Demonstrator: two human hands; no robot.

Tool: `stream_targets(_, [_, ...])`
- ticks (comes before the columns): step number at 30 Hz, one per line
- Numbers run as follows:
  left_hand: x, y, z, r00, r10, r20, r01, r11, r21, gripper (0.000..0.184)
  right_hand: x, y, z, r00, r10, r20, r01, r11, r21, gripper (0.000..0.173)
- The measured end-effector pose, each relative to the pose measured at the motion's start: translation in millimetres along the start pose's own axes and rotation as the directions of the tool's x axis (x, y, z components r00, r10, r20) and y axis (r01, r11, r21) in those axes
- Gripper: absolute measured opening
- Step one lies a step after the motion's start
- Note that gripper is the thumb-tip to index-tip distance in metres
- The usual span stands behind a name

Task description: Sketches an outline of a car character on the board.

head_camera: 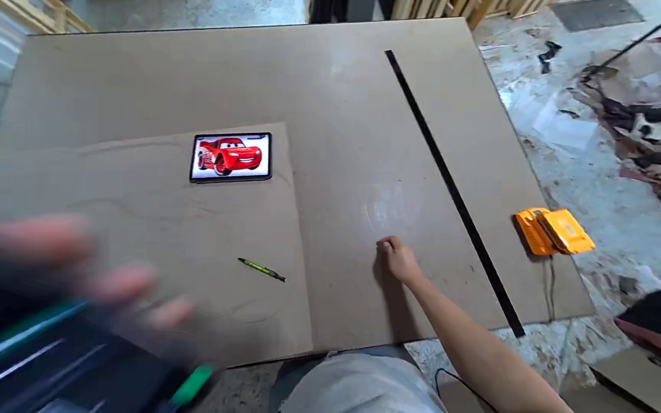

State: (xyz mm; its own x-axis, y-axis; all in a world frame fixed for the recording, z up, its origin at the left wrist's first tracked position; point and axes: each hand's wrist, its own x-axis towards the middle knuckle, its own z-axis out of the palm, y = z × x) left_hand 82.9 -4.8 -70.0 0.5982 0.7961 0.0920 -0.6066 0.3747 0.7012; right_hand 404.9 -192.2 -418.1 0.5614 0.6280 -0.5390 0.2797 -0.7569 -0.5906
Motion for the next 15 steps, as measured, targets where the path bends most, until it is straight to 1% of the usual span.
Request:
stream_targets(1, [18, -44, -17, 0.999, -0.04, -0.001, 0.039, 0.993, -0.11, 0.063, 2, 10, -5, 1.0, -0.019, 0.015, 0.019, 0.999, 0.027, 0.033])
stream_targets(2, [35, -85, -38, 0.995, -0.102, 0.008, 0.102, 0.978, -0.181, 0.063, 3, 20, -9, 0.999, -0.025, 0.022, 0.024, 0.999, 0.047, 0.033])
stream_targets(3, [48, -124, -60, 0.984, -0.175, -0.014, 0.168, 0.961, -0.221, 0.061, 2, 30, -13, 1.0, -0.024, 0.019, 0.023, 0.998, 0.059, 0.032])
stream_targets(4, [56, -161, -81, 0.962, -0.261, -0.077, 0.237, 0.943, -0.233, 0.058, 1, 41, -16, 1.0, -0.025, 0.008, 0.025, 0.997, 0.068, 0.031])
stream_targets(6, [69, -228, -112, 0.883, -0.389, -0.261, 0.352, 0.919, -0.181, 0.056, -3, 64, -21, 0.999, -0.018, -0.029, 0.021, 0.997, 0.08, 0.029])
stream_targets(8, [82, -285, -133, 0.805, -0.419, -0.42, 0.42, 0.903, -0.094, 0.052, -6, 83, -26, 0.997, -0.001, -0.073, 0.006, 0.998, 0.069, 0.029])
stream_targets(10, [97, -331, -145, 0.741, -0.431, -0.515, 0.493, 0.87, -0.018, 0.049, -8, 97, -31, 0.991, 0.001, -0.135, 0.007, 0.998, 0.063, 0.028])
stream_targets(12, [112, -367, -151, 0.688, -0.435, -0.581, 0.561, 0.826, 0.046, 0.047, -8, 104, -36, 0.983, 0.021, -0.183, -0.009, 0.998, 0.065, 0.026])
stream_targets(15, [133, -406, -144, 0.639, -0.429, -0.638, 0.639, 0.758, 0.13, 0.043, -11, 112, -44, 0.971, 0.043, -0.237, -0.034, 0.999, 0.04, 0.026])
